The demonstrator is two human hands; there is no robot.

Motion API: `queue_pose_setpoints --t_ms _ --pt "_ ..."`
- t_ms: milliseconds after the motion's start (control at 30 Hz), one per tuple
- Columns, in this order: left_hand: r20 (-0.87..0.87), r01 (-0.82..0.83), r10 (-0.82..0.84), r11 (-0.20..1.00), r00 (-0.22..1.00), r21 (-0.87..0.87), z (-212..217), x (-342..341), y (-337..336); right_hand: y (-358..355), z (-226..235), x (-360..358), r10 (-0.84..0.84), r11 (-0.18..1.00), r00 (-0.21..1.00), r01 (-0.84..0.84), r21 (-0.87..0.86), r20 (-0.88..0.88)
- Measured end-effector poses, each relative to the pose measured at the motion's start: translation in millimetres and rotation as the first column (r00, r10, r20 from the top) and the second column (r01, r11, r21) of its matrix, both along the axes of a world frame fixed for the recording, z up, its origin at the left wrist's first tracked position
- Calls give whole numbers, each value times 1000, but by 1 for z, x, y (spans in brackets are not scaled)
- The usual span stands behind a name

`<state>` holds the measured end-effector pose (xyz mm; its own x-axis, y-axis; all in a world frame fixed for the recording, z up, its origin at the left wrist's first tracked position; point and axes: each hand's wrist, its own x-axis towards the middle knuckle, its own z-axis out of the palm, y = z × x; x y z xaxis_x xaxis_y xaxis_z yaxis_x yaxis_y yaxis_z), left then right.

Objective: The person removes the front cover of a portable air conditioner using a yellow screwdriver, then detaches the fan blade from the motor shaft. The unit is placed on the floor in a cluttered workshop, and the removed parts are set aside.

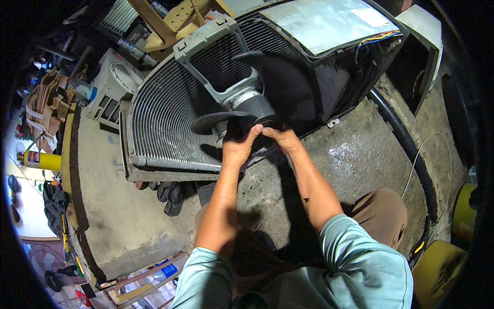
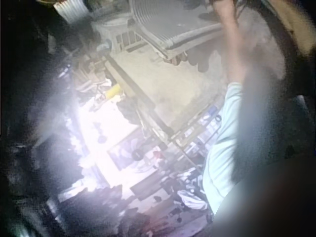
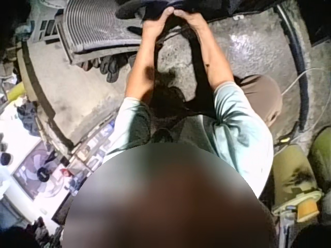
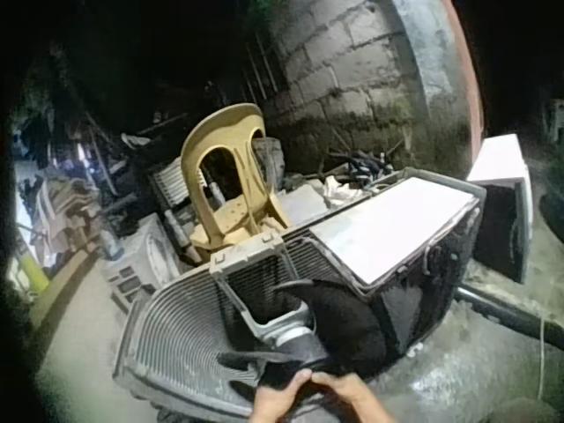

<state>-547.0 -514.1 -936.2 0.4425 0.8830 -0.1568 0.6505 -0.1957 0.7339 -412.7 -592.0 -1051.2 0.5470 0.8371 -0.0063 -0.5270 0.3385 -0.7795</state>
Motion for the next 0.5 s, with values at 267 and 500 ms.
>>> queue_pose_setpoints --t_ms 267,500 --pt "-20 442 -540 667 841 599 171 -2 -37 19 -21 -12 221 959 884 -121 256 -411" --pt "-851 787 -432 616 299 -36 170 95 78 37 -8 -10 189 979 724 -87 184 -663"
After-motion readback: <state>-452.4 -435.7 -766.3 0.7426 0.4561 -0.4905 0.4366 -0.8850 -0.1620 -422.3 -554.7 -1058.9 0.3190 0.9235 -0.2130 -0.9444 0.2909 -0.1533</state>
